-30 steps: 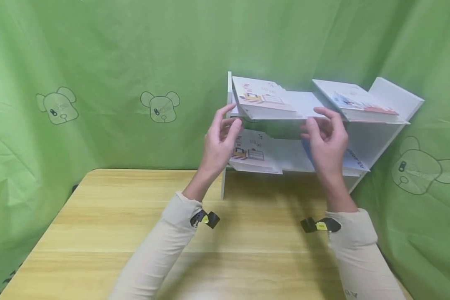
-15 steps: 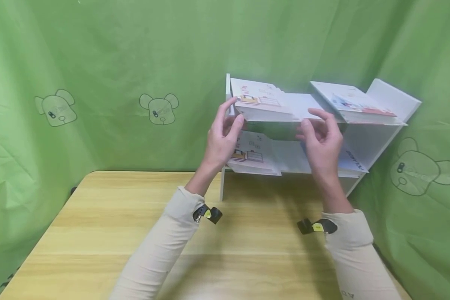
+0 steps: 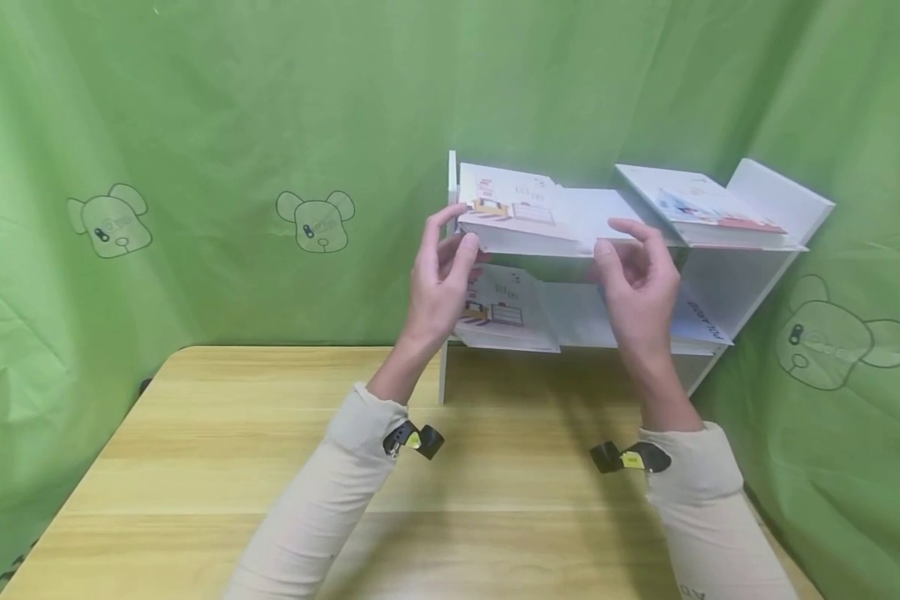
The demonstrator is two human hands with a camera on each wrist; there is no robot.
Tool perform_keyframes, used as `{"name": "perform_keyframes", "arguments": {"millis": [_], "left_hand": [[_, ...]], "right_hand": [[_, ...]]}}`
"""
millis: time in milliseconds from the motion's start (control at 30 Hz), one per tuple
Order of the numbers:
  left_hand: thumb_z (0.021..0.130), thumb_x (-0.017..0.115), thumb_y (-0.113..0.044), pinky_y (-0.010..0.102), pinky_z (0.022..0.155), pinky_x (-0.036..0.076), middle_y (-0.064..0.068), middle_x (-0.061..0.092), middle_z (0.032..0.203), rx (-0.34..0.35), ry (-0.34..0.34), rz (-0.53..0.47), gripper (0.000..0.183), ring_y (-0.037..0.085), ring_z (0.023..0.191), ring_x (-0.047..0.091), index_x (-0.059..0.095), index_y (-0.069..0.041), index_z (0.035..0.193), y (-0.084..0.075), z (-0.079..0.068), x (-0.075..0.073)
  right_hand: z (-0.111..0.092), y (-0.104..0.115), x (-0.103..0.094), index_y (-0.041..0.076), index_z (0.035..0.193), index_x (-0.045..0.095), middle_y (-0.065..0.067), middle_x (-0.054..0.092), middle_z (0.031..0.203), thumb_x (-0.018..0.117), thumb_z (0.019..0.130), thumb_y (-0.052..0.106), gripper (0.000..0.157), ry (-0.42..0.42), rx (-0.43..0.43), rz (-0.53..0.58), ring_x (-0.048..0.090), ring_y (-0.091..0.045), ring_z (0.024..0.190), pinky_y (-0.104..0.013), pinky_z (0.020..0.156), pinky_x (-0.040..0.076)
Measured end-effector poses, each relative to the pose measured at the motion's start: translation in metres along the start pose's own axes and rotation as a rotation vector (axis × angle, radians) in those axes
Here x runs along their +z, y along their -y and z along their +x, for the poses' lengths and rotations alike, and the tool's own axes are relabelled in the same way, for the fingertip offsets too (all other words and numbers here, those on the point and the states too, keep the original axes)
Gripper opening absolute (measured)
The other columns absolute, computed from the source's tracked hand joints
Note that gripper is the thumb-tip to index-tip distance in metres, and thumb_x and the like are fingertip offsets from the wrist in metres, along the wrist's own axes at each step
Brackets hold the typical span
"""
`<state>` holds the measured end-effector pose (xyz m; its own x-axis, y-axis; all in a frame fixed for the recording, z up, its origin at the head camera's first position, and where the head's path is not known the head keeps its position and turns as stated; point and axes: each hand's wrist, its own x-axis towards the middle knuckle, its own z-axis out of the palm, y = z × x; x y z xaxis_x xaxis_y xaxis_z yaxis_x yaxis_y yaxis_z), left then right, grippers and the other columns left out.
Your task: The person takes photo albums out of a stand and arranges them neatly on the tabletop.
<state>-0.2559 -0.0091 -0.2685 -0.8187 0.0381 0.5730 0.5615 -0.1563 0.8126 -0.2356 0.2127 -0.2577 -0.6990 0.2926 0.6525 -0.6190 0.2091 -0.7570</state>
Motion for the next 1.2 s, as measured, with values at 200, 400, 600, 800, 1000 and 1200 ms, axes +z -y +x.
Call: {"name": "perform_keyframes", "arguments": {"millis": [200, 400, 600, 800, 1000, 1200], "left_hand": [[0.109, 0.047, -0.023, 0.044, 0.093, 0.06, 0.017, 0.065, 0.124, 0.001, -0.011, -0.003, 0.037, 0.034, 0.105, 0.068, 0.044, -0.021, 0.146, -0.002, -0.002, 0.001], [0.11, 0.044, -0.025, 0.044, 0.093, 0.06, 0.018, 0.066, 0.121, -0.005, -0.009, 0.018, 0.036, 0.034, 0.105, 0.068, 0.044, -0.022, 0.146, -0.002, 0.0, 0.001], [0.11, 0.043, -0.028, 0.042, 0.093, 0.06, 0.017, 0.065, 0.121, -0.009, -0.003, 0.028, 0.038, 0.031, 0.105, 0.068, 0.044, -0.02, 0.147, -0.004, -0.002, 0.002], [0.11, 0.044, -0.028, 0.041, 0.094, 0.059, 0.018, 0.065, 0.119, -0.006, 0.004, 0.006, 0.038, 0.032, 0.105, 0.068, 0.045, -0.017, 0.146, -0.004, -0.006, 0.0], [0.112, 0.036, -0.025, 0.036, 0.094, 0.059, 0.017, 0.064, 0.127, 0.011, 0.009, 0.029, 0.033, 0.029, 0.106, 0.069, 0.045, -0.013, 0.141, -0.006, -0.009, -0.003], [0.112, 0.037, -0.023, 0.037, 0.094, 0.059, 0.02, 0.062, 0.134, 0.002, 0.02, 0.031, 0.03, 0.029, 0.109, 0.069, 0.043, -0.011, 0.139, -0.006, -0.012, -0.005]], "right_hand": [[0.003, 0.001, 0.0, 0.009, 0.131, 0.065, -0.004, 0.067, 0.085, 0.066, 0.101, 0.023, 0.033, 0.032, 0.028, -0.067, 0.063, -0.018, 0.068, -0.025, 0.064, 0.052], [0.012, -0.002, 0.0, 0.017, 0.132, 0.065, -0.006, 0.067, 0.103, 0.066, 0.099, 0.041, 0.04, 0.063, 0.137, -0.133, 0.066, -0.019, 0.074, -0.023, 0.066, 0.058], [0.013, 0.002, 0.006, 0.014, 0.123, 0.072, -0.003, 0.07, 0.106, 0.074, 0.094, 0.036, 0.036, 0.05, 0.176, -0.115, 0.069, -0.017, 0.083, -0.021, 0.07, 0.061], [0.012, 0.004, 0.006, 0.015, 0.126, 0.073, -0.003, 0.073, 0.106, 0.075, 0.094, 0.036, 0.038, 0.066, 0.176, -0.148, 0.07, -0.014, 0.087, -0.02, 0.073, 0.06], [0.008, 0.008, 0.002, 0.017, 0.134, 0.068, -0.007, 0.064, 0.135, 0.072, 0.095, 0.039, 0.045, 0.124, 0.176, -0.242, 0.061, -0.015, 0.111, -0.024, 0.088, 0.054], [0.005, 0.009, 0.001, 0.019, 0.138, 0.065, -0.013, 0.065, 0.131, 0.072, 0.096, 0.035, 0.046, 0.135, 0.191, -0.234, 0.062, -0.019, 0.112, -0.028, 0.092, 0.052]]}}
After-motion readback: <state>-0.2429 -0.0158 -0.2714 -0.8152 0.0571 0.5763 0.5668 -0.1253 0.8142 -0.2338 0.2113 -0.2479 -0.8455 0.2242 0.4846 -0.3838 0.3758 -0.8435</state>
